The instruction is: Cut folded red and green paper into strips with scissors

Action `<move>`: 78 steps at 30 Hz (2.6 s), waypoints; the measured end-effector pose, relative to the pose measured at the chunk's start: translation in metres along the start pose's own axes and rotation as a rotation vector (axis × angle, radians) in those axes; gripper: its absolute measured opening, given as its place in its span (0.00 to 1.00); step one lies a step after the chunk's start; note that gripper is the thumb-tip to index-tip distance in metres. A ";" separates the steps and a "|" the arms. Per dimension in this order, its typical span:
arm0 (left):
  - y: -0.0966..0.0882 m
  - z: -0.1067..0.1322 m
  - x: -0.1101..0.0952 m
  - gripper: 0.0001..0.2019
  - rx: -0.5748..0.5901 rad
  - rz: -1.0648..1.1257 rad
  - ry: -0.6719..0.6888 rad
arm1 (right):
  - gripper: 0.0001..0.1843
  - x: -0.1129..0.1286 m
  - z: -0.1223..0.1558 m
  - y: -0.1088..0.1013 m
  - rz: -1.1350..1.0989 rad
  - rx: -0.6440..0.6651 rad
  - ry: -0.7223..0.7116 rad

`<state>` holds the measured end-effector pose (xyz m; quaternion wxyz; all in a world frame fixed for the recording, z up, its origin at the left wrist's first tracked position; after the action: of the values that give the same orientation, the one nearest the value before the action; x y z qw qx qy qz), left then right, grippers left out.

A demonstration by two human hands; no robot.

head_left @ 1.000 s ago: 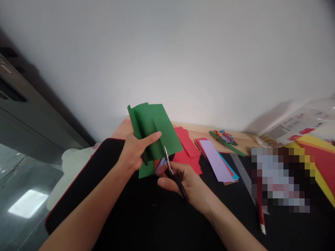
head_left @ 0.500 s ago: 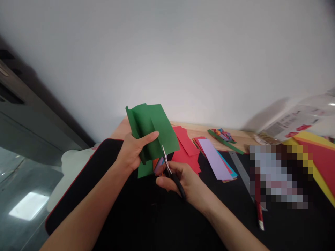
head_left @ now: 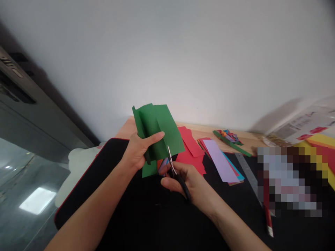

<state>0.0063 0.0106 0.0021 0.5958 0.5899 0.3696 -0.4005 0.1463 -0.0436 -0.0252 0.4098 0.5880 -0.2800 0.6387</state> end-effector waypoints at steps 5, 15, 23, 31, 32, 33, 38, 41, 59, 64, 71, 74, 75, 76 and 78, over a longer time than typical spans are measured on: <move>-0.002 -0.001 0.002 0.15 -0.009 -0.008 -0.004 | 0.24 0.001 0.000 0.001 -0.004 -0.004 0.006; 0.000 0.000 0.001 0.15 -0.013 0.010 0.016 | 0.26 0.003 0.000 0.003 -0.005 -0.021 0.026; -0.002 -0.001 0.001 0.14 -0.003 -0.003 0.024 | 0.25 0.000 -0.001 0.002 0.022 -0.029 0.019; -0.002 -0.001 0.002 0.16 -0.019 -0.005 0.026 | 0.25 -0.004 -0.003 0.002 0.018 -0.045 0.024; -0.002 -0.002 0.002 0.16 -0.019 -0.003 0.028 | 0.25 -0.004 -0.003 0.002 0.016 -0.047 0.023; -0.002 -0.002 0.002 0.16 -0.018 0.000 0.028 | 0.25 -0.005 -0.003 0.002 0.015 -0.047 0.020; -0.003 -0.002 0.003 0.17 -0.004 0.000 0.018 | 0.25 -0.006 -0.003 0.002 0.010 -0.057 0.035; -0.004 -0.002 0.003 0.17 -0.015 -0.001 0.019 | 0.25 -0.006 -0.004 0.002 0.006 -0.057 0.041; 0.005 0.005 0.003 0.17 0.004 -0.137 -0.027 | 0.28 0.002 -0.003 0.003 -0.106 -0.051 0.035; 0.004 0.005 0.002 0.16 -0.012 -0.144 -0.012 | 0.29 0.002 -0.002 0.003 -0.044 -0.076 0.033; 0.005 0.004 0.003 0.20 -0.001 -0.110 -0.029 | 0.28 -0.007 -0.004 0.001 -0.035 -0.084 0.046; 0.005 0.004 0.003 0.21 0.003 -0.111 -0.028 | 0.28 -0.007 -0.004 0.001 -0.058 -0.099 0.067; 0.005 0.004 0.003 0.21 0.003 -0.114 -0.028 | 0.28 -0.007 -0.004 0.001 -0.065 -0.100 0.066; 0.005 0.004 0.003 0.21 0.002 -0.117 -0.029 | 0.28 -0.007 -0.004 0.001 -0.071 -0.100 0.064; 0.005 0.004 0.004 0.20 -0.003 -0.122 -0.032 | 0.28 -0.007 -0.004 0.001 -0.079 -0.101 0.062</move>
<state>0.0118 0.0066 0.0008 0.5770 0.5591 0.3960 -0.4446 0.1426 -0.0421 -0.0321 0.4725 0.5570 -0.2756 0.6249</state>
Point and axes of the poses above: each hand's wrist, its own z-axis away from the middle knuckle, its own y-axis out of the palm, x = y × z, the point moved 2 cm from there along -z, towards the middle knuckle, and after that the axes turned 1 degree about x, right-handed, at the moved point
